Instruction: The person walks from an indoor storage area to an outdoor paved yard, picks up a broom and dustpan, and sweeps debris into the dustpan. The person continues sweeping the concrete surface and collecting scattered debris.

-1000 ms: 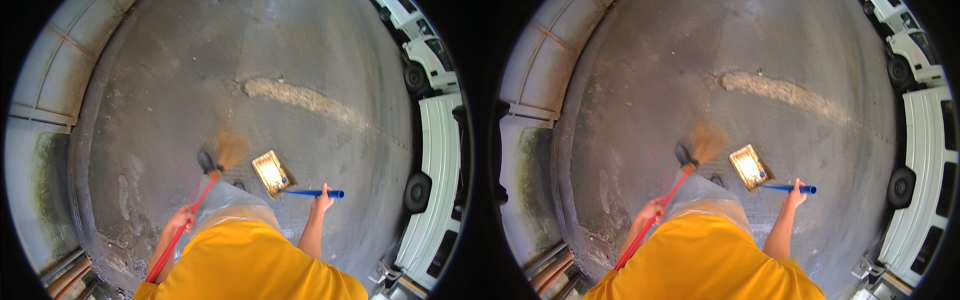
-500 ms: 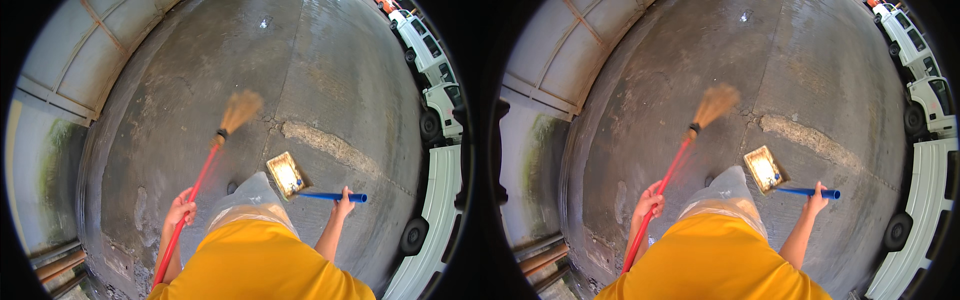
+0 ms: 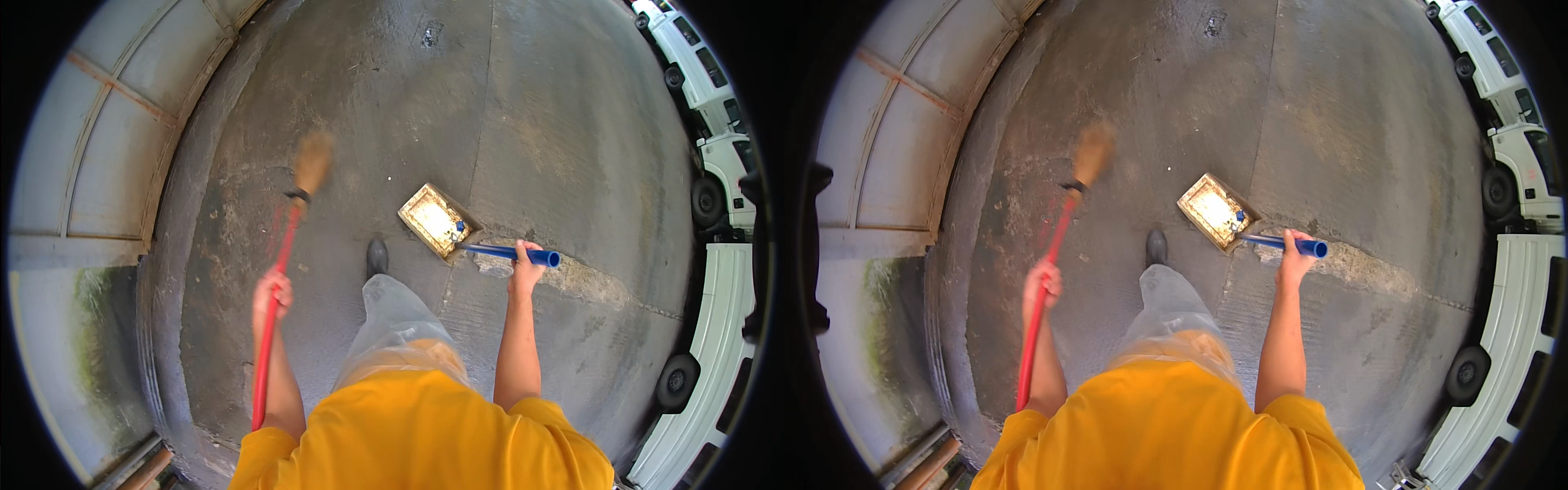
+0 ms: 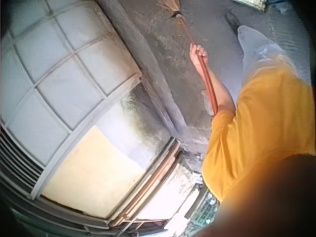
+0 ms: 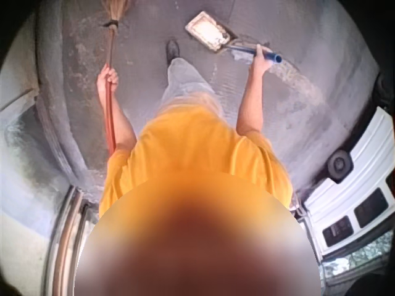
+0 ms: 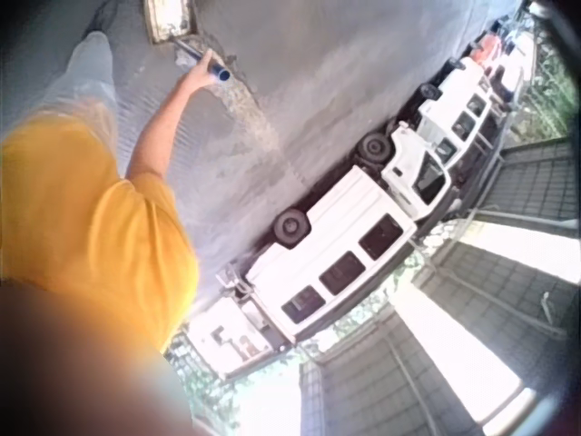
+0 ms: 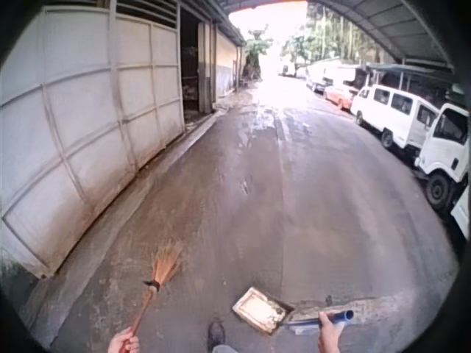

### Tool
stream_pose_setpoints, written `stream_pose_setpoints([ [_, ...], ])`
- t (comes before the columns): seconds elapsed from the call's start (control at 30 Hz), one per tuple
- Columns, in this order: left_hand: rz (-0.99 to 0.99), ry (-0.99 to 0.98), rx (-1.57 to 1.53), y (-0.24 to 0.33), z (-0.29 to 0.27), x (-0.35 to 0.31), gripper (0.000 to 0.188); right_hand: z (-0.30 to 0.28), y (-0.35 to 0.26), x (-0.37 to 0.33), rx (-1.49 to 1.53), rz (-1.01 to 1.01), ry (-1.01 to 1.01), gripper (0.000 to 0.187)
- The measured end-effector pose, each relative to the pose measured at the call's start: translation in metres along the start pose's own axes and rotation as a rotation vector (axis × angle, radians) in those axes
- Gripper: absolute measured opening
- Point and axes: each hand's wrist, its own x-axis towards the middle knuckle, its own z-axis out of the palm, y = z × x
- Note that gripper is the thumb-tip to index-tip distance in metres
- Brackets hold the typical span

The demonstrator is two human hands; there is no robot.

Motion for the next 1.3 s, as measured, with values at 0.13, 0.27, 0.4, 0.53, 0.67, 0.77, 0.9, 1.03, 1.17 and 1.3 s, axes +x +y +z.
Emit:
stream_pose_setpoints([
  [0.13, -0.291, 0.072, 0.526, -0.053, 0.058, 0.004, 0.054, 0.068, 0.0, 0.027, 0.025, 0.129, 0.037, 0.02],
  [0.27, -0.301, 0.026, 0.373, -0.016, 0.104, -0.027, 0.06, 0.121, -0.027, 0.062, 0.023, 0.159, 0.098, 0.02],
  [0.4, -0.154, 0.108, 0.356, 0.083, 0.138, -0.034, 0.065, 0.178, -0.05, 0.109, -0.033, 0.181, 0.169, 0.022],
  [0.53, 0.114, 0.17, 0.223, 0.168, 0.147, 0.009, 0.059, 0.248, -0.067, 0.155, -0.028, 0.191, 0.22, 0.022],
  [0.67, 0.329, 0.138, 0.021, 0.279, 0.128, 0.095, 0.048, 0.319, -0.099, 0.191, -0.039, 0.214, 0.258, 0.021],
  [0.77, 0.42, -0.036, -0.218, 0.374, 0.108, 0.202, 0.035, 0.357, -0.096, 0.228, -0.041, 0.254, 0.248, 0.019],
  [0.9, 0.466, -0.037, -0.461, 0.452, 0.091, 0.365, 0.012, 0.402, -0.034, 0.298, -0.027, 0.307, 0.152, 0.021],
  [1.03, 0.245, 0.023, -0.527, 0.406, 0.107, 0.477, 0.023, 0.474, 0.006, 0.381, -0.039, 0.319, 0.117, 0.018],
  [1.17, -0.079, 0.192, 0.002, 0.351, 0.191, 0.498, 0.028, 0.547, 0.005, 0.43, -0.134, 0.307, 0.058, 0.019],
  [1.3, -0.1, 0.112, 0.124, 0.376, 0.262, 0.43, 0.054, 0.591, 0.034, 0.463, -0.141, 0.283, -0.04, 0.02],
])
